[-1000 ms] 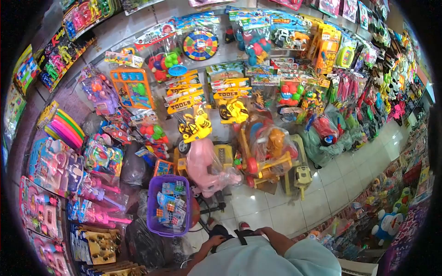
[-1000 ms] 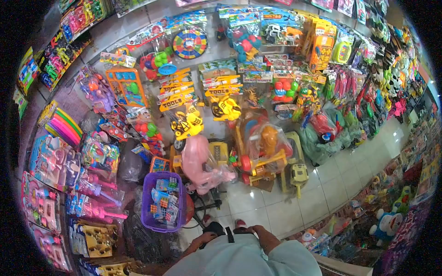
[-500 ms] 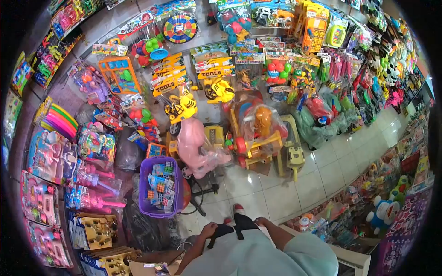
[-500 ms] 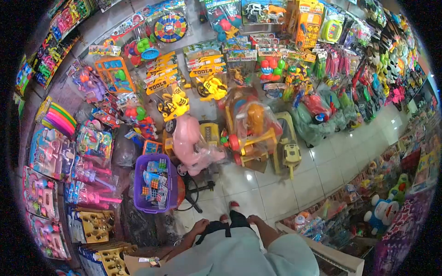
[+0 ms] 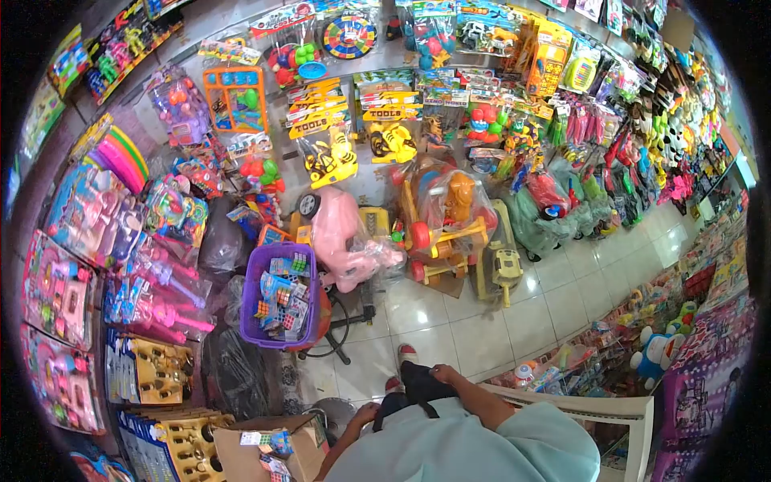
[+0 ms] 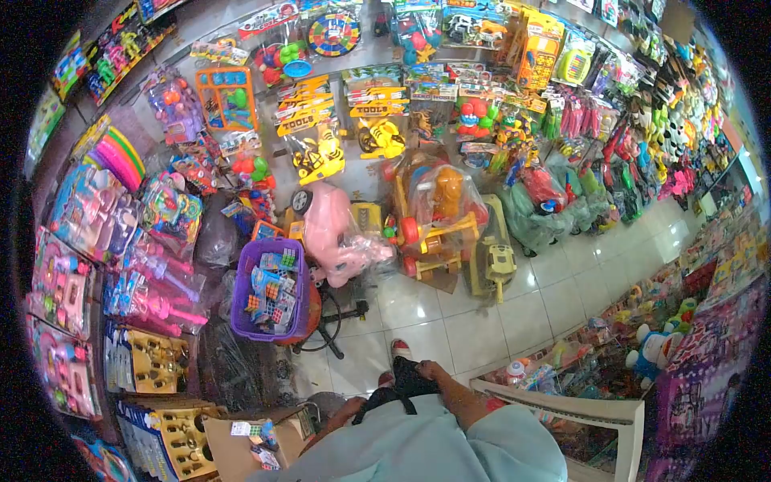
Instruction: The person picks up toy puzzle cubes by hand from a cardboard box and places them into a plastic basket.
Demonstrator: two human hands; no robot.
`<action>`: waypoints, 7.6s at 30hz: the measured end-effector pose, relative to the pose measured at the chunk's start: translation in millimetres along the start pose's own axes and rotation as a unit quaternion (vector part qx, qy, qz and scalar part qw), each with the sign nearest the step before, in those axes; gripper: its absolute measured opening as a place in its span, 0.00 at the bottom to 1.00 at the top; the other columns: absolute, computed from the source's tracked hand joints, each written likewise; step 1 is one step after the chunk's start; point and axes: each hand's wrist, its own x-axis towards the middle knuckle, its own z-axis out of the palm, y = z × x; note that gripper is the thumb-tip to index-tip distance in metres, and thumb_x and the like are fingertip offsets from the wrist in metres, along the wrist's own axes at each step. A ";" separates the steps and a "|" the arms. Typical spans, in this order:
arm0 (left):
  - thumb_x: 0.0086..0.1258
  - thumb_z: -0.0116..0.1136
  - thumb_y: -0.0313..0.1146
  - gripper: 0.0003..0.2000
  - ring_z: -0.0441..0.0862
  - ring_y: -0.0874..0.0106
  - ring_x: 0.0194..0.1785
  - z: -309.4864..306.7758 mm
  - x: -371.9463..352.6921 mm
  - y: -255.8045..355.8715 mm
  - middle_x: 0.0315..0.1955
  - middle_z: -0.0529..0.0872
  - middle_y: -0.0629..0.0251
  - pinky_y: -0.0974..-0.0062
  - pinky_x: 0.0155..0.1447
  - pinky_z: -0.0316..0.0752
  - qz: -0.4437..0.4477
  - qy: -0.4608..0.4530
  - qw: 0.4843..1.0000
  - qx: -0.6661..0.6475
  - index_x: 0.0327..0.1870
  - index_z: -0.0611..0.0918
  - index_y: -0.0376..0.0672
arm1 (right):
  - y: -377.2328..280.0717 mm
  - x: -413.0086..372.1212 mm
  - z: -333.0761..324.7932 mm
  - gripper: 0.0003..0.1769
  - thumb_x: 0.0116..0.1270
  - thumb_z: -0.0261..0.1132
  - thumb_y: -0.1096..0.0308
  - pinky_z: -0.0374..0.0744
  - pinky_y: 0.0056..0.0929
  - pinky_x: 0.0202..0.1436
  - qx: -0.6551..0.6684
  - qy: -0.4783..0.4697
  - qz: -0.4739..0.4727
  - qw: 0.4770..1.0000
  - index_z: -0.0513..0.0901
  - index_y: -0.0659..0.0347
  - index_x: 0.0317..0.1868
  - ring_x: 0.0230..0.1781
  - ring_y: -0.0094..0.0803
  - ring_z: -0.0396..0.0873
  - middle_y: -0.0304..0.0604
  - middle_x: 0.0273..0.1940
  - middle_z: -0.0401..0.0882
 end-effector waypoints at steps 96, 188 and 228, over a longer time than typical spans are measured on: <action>0.60 0.58 0.27 0.24 0.77 0.51 0.54 1.6 -378.3 -160.0 0.58 0.75 0.53 0.60 0.55 0.75 -0.028 0.529 0.848 -0.020 0.61 0.74 0.46 | -367.7 -121.1 426.9 0.20 0.53 0.65 0.61 0.80 0.44 0.49 -0.695 -0.277 -0.369 0.551 0.85 0.64 0.44 0.48 0.45 0.83 0.56 0.46 0.83; 0.70 0.58 0.31 0.10 0.77 0.79 0.41 -94.7 -193.1 253.4 0.37 0.82 0.66 0.79 0.48 0.72 0.192 0.558 0.773 -0.235 0.47 0.79 0.34 | -252.3 -158.6 -159.5 0.10 0.63 0.66 0.75 0.76 0.30 0.49 0.192 0.067 -0.461 0.864 0.84 0.65 0.45 0.43 0.37 0.80 0.48 0.42 0.83; 0.59 0.67 0.46 0.42 0.52 0.47 0.73 -292.1 34.0 154.1 0.69 0.57 0.45 0.48 0.73 0.49 0.056 0.568 0.818 0.073 0.71 0.60 0.38 | -554.0 142.7 -95.1 0.09 0.66 0.62 0.68 0.76 0.37 0.47 -0.095 -0.091 -0.591 0.796 0.85 0.60 0.42 0.43 0.46 0.80 0.49 0.38 0.84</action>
